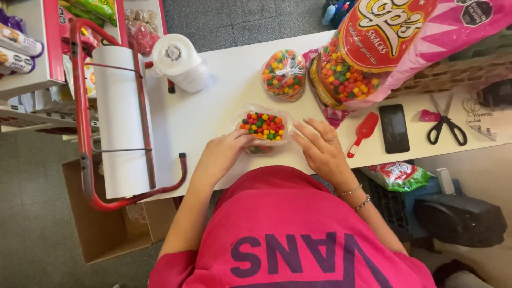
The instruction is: Portioning snacks from a large bulk bag into smaller individual plastic bags and tying them for retail sale.
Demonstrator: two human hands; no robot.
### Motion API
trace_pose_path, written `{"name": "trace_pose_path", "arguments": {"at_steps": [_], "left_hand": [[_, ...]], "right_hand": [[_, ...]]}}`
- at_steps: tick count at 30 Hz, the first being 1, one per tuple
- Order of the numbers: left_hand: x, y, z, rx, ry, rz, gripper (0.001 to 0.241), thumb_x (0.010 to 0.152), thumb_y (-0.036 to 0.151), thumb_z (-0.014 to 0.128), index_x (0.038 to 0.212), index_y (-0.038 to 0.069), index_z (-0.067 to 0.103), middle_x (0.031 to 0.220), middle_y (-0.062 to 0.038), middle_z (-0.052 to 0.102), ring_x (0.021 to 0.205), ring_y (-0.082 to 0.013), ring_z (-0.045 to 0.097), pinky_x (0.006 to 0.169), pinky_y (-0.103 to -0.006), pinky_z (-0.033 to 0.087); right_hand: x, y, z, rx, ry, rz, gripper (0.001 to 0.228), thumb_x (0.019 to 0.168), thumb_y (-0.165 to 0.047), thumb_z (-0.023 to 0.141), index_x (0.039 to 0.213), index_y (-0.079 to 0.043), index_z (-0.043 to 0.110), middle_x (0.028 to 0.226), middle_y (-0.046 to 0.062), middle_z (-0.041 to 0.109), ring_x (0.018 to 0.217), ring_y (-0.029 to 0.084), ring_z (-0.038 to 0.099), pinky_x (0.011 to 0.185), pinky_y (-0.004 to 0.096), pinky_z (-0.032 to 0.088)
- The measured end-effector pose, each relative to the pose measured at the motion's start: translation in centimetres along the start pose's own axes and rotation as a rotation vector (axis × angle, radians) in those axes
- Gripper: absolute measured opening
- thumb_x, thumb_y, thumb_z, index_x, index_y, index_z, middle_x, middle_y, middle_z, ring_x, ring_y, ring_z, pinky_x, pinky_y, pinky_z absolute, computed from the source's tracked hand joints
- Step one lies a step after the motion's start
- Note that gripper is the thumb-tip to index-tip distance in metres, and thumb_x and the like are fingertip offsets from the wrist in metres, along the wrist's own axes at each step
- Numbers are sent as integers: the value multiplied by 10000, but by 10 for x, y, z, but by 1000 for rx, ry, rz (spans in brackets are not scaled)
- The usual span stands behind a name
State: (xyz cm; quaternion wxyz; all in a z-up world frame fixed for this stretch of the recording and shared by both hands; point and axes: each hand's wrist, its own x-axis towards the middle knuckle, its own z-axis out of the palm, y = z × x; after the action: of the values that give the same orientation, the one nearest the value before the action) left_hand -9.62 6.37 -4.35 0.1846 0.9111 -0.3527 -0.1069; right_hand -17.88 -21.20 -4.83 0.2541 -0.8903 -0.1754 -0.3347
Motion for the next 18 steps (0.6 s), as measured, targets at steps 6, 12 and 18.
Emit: {"name": "trace_pose_path", "arguments": {"at_steps": [6, 12, 18], "left_hand": [[9, -37, 0, 178, 74, 7, 238, 1059, 197, 459, 1091, 328, 654, 1072, 127, 711, 968, -206, 735, 838, -352, 600], [8, -32, -22, 101, 142, -2, 156, 1088, 240, 423, 1145, 264, 566, 1105, 70, 654, 931, -259, 722, 847, -404, 602], [4, -38, -5, 187, -20, 159, 639, 881, 136, 750, 1435, 208, 441, 1366, -62, 585, 1034, -372, 698, 881, -466, 605]], "right_hand": [[43, 36, 32, -271, -232, -317, 88, 955, -43, 698, 970, -95, 629, 1623, 144, 488, 1502, 426, 384, 1148, 736, 212], [53, 48, 36, -283, -249, -300, 159, 960, -197, 720, 870, -110, 622, 1566, 123, 575, 1464, 404, 464, 1188, 678, 200], [32, 15, 22, -300, -297, -422, 106, 983, -191, 671, 1084, -167, 650, 1592, 84, 527, 1495, 363, 435, 1203, 733, 183]]}}
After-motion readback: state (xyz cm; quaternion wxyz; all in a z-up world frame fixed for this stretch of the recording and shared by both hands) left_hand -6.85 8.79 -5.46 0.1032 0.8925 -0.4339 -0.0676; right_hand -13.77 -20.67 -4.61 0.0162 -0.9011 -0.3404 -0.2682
